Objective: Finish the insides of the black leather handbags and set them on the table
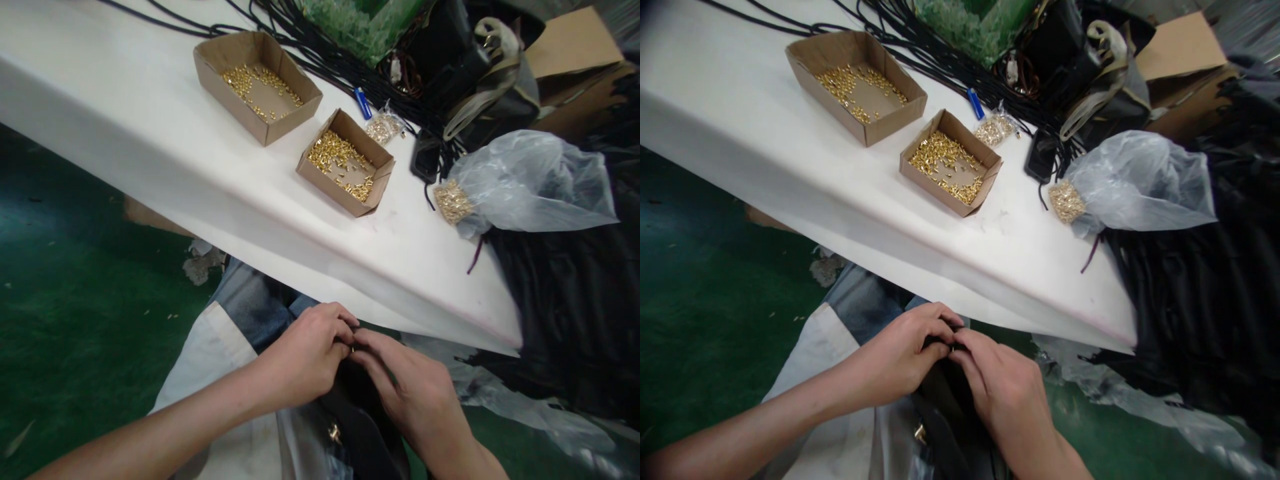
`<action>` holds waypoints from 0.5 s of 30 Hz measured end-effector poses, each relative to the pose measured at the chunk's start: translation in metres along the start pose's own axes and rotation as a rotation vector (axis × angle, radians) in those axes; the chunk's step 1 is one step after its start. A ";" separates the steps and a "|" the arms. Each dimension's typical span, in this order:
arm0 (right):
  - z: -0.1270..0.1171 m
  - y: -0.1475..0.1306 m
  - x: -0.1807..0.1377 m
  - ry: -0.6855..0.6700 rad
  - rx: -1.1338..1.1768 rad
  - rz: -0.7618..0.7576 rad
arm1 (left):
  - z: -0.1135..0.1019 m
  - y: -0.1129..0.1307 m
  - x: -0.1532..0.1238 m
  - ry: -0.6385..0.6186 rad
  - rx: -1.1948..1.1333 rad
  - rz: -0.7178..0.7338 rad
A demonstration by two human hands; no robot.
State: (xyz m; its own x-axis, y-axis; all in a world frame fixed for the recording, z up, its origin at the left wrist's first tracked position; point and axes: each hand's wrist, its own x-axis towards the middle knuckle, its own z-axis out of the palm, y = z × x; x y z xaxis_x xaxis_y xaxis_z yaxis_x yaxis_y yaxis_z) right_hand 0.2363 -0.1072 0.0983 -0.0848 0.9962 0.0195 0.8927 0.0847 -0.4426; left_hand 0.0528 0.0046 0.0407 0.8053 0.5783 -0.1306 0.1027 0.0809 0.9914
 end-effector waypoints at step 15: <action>0.000 -0.012 0.014 -0.571 0.690 0.510 | -0.014 0.009 -0.017 -0.064 -0.029 -0.049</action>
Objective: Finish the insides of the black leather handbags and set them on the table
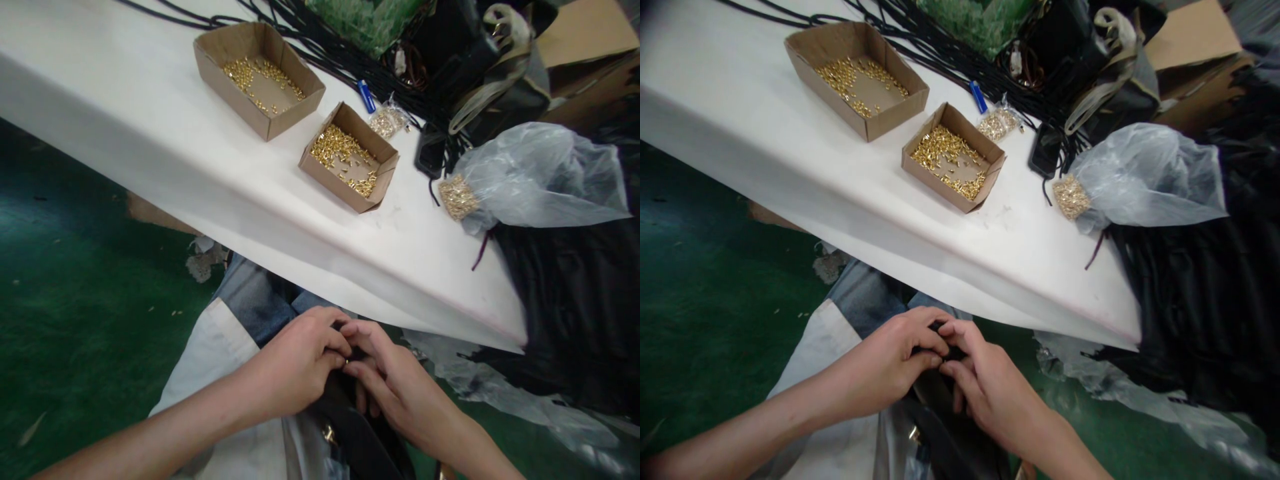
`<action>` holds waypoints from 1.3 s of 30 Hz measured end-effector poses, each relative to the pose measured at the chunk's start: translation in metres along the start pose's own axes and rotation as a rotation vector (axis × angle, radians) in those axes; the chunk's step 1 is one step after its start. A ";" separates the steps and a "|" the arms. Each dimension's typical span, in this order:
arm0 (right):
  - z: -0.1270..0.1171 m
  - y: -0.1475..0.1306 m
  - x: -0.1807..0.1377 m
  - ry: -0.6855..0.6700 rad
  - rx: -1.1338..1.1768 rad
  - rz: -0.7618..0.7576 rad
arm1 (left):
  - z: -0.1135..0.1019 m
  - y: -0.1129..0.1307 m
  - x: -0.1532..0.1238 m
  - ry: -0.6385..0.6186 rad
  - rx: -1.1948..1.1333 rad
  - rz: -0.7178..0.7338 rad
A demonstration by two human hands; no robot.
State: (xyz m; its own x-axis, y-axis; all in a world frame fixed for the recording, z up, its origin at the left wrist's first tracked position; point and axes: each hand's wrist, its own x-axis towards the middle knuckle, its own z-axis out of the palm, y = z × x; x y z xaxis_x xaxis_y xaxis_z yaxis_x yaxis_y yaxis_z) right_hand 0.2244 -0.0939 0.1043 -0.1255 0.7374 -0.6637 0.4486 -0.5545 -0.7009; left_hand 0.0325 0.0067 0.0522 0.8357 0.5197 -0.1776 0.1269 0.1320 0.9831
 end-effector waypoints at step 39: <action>0.001 0.023 0.004 0.224 -0.466 -0.481 | 0.003 -0.019 -0.016 0.075 0.143 0.045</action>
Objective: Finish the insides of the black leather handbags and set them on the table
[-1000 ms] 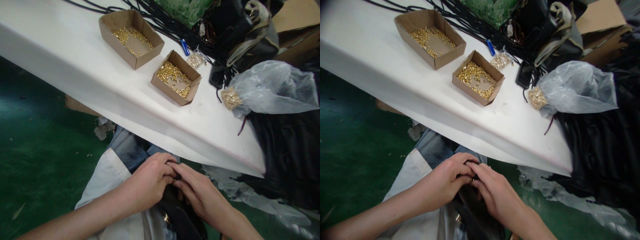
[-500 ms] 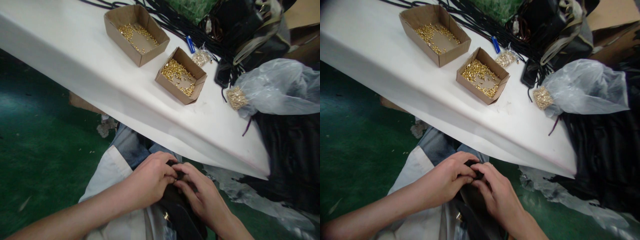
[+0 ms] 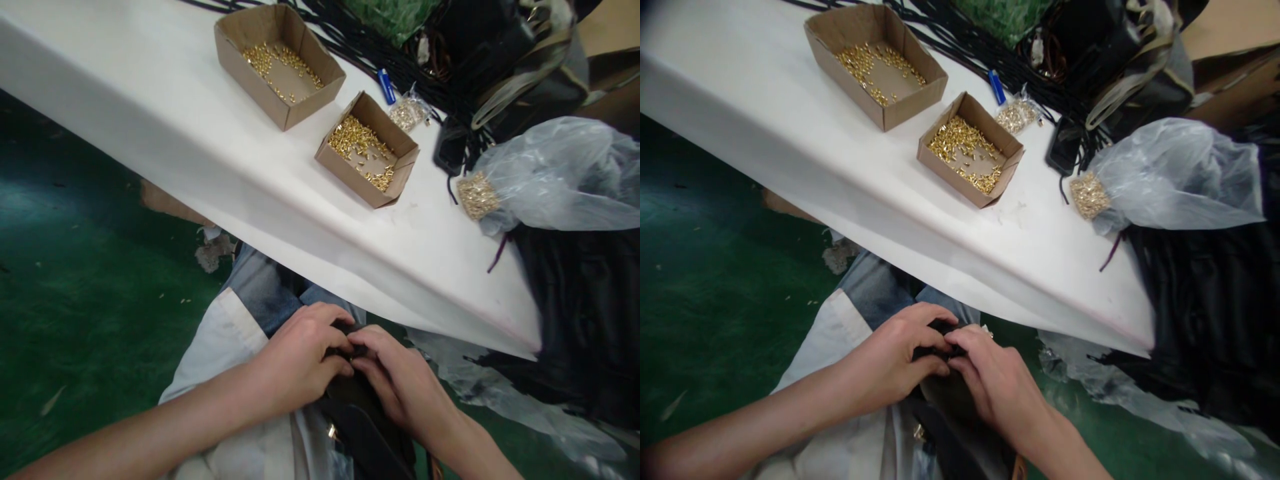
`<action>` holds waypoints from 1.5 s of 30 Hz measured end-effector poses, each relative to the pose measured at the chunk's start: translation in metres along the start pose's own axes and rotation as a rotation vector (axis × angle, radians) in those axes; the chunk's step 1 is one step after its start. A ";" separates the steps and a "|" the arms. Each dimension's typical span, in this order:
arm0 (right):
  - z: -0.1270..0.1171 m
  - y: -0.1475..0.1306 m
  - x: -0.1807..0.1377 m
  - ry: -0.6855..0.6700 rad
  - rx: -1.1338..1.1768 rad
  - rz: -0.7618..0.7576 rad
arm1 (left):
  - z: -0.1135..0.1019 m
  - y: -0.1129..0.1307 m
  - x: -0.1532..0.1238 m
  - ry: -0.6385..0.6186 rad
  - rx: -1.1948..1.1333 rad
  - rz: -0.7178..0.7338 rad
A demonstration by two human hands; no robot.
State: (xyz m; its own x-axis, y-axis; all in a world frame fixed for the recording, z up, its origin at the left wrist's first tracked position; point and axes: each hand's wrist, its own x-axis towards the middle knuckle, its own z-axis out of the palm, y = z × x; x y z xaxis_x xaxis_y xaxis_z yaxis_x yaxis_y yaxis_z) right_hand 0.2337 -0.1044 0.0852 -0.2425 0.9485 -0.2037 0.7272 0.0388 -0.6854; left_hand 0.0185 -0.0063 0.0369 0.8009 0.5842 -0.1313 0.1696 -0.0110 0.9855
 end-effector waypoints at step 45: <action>-0.025 0.012 0.024 -0.254 -0.268 -0.323 | -0.042 0.015 -0.007 -0.163 0.359 -0.083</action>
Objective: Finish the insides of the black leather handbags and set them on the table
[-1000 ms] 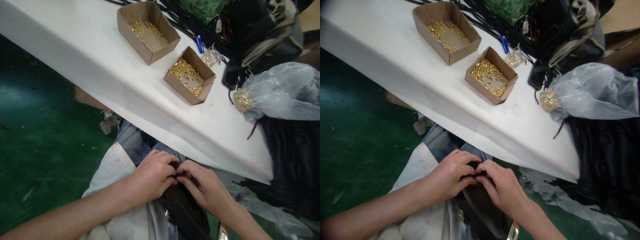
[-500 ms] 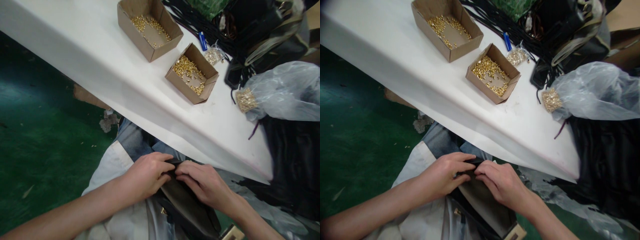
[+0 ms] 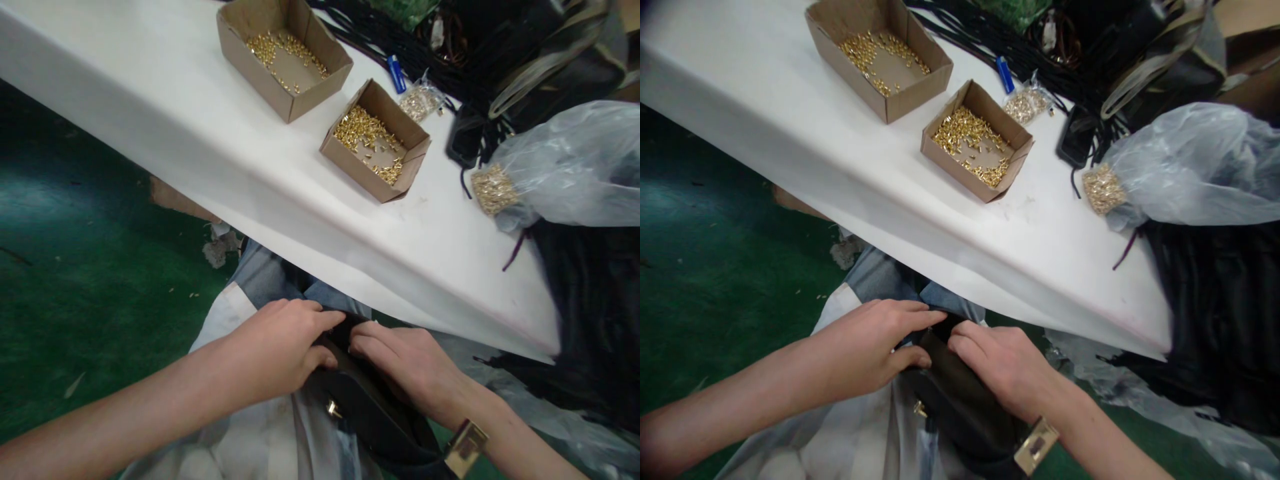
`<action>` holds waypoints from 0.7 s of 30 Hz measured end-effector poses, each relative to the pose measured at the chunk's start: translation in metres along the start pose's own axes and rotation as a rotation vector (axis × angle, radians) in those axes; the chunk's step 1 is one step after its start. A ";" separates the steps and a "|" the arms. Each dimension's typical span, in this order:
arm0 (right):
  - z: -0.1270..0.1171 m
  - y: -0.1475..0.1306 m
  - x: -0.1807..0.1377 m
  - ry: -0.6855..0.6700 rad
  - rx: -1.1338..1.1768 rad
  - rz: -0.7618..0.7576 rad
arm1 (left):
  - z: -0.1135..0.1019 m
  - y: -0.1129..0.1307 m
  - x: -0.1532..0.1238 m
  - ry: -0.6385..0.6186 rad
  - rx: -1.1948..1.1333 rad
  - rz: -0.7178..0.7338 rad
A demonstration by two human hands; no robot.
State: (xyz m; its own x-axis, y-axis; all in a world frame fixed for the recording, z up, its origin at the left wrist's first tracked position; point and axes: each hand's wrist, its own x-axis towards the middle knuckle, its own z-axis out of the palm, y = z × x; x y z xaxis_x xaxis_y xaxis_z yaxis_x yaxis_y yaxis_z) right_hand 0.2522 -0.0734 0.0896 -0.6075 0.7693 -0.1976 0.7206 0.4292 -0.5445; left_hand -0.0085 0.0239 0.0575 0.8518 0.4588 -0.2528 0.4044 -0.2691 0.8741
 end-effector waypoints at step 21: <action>0.041 -0.020 0.004 0.410 -0.144 -0.006 | 0.001 -0.008 0.013 -0.135 -0.511 -0.151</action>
State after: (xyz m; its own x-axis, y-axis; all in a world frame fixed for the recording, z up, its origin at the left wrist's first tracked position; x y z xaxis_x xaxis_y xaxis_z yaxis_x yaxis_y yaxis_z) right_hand 0.2222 -0.0986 0.0661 -0.4496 0.8786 0.1609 0.7745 0.4732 -0.4197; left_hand -0.0006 0.0314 0.0471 0.8456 0.3392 -0.4123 0.3407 0.2518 0.9058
